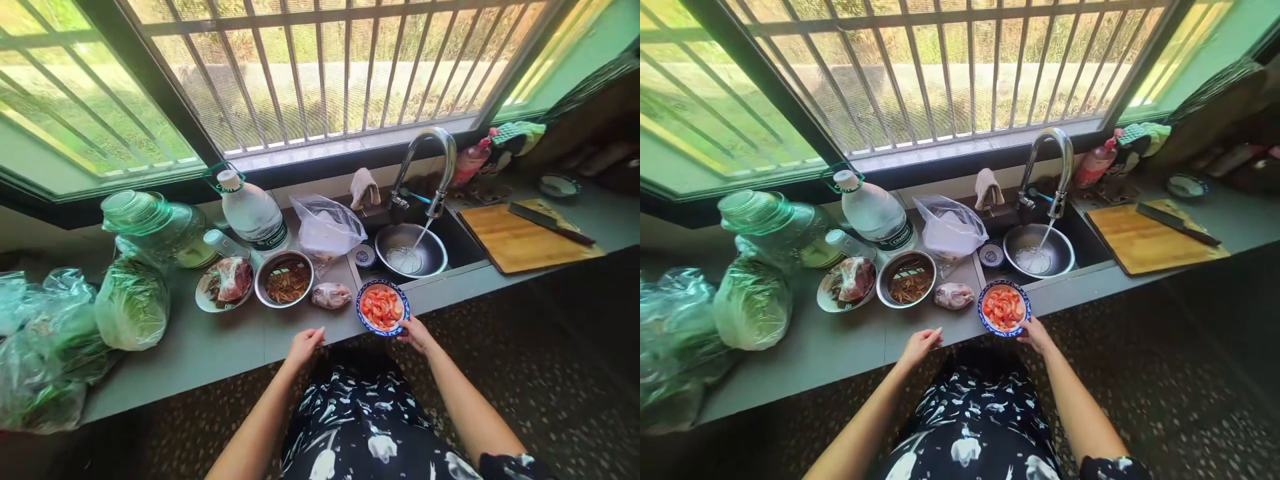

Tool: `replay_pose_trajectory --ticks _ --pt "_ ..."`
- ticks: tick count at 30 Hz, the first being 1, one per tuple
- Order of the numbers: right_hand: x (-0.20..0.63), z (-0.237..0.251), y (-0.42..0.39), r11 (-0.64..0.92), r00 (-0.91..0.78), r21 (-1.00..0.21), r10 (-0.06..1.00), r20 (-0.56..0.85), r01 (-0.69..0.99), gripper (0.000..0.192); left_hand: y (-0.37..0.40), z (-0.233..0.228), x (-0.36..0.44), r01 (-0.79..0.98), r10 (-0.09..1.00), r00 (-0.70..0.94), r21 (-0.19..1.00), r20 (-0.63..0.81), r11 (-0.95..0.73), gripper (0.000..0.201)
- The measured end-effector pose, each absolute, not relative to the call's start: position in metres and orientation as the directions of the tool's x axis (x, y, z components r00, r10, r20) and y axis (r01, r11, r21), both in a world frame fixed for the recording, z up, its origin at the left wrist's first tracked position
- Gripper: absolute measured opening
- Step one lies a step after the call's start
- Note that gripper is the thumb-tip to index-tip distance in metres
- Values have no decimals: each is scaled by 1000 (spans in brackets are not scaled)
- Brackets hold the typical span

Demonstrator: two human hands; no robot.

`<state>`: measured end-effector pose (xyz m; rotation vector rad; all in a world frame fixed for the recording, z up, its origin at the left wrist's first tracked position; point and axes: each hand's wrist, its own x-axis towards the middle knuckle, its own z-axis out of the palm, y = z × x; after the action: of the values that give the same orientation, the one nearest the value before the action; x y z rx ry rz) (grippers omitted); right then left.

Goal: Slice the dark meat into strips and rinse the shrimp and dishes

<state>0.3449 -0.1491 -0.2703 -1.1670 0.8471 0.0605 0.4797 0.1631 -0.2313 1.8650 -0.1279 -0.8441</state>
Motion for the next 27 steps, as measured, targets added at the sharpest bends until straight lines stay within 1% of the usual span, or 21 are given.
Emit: replay_pose_trajectory --ticks 2,4,6,8,9,10,11,12,13,14,15,16,17,18,20,22,25,27 --pt "348 -275 -155 408 696 -803 -414 -587 -434 32 115 -229 468 338 -508 686 847 -520 -410 48" --pt "346 -277 -168 400 718 -817 -408 -564 -415 30 66 -225 453 427 -524 657 840 -542 -335 61" --pt "339 -273 -190 394 755 -831 -379 -535 -392 30 18 -217 439 531 -551 629 821 -548 -211 74" --pt "333 -263 -220 350 801 -859 -345 -489 -374 30 -28 -210 429 611 -592 624 791 -510 -37 73" --pt "331 -254 -238 289 828 -885 -333 -451 -366 30 -51 -207 425 638 -596 636 768 -490 50 71" --pt "331 -244 -257 192 858 -917 -328 -396 -350 32 -73 -206 422 656 -575 662 743 -482 133 68" --pt "333 -231 -277 57 883 -946 -344 -320 -321 36 -94 -206 420 666 -533 693 714 -485 216 68" --pt "337 -218 -296 -110 901 -955 -376 -217 -276 41 -114 -206 418 668 -479 723 683 -498 296 68" --pt "342 -204 -314 -291 907 -930 -412 -90 -224 46 -133 -208 417 663 -424 744 649 -516 373 69" --pt "349 -190 -329 -464 902 -868 -429 48 -174 50 -152 -210 415 651 -379 759 614 -530 446 69" --pt "356 -178 -342 -616 894 -777 -413 174 -134 52 -169 -211 414 636 -349 768 578 -537 511 69" --pt "365 -167 -350 -734 889 -671 -371 268 -104 53 -186 -212 413 618 -332 776 545 -536 566 68" --pt "374 -159 -356 -820 892 -566 -319 320 -90 55 -202 -213 413 603 -323 783 519 -531 606 67" --pt "383 -154 -359 -877 899 -471 -280 338 -96 58 -216 -213 415 587 -315 790 501 -526 635 65" --pt "403 -155 -361 -933 906 -324 -269 328 -160 65 -242 -211 422 561 -298 804 487 -515 669 64" --pt "426 -164 -363 -941 904 -245 -304 300 -235 70 -264 -210 438 550 -287 809 488 -513 677 64" --pt "464 -183 -376 -948 922 -210 -289 260 -238 81 -291 -208 471 562 -301 804 492 -512 665 66" --pt "487 -188 -391 -952 921 -199 -281 268 -233 88 -305 -207 493 565 -319 807 492 -497 663 68"
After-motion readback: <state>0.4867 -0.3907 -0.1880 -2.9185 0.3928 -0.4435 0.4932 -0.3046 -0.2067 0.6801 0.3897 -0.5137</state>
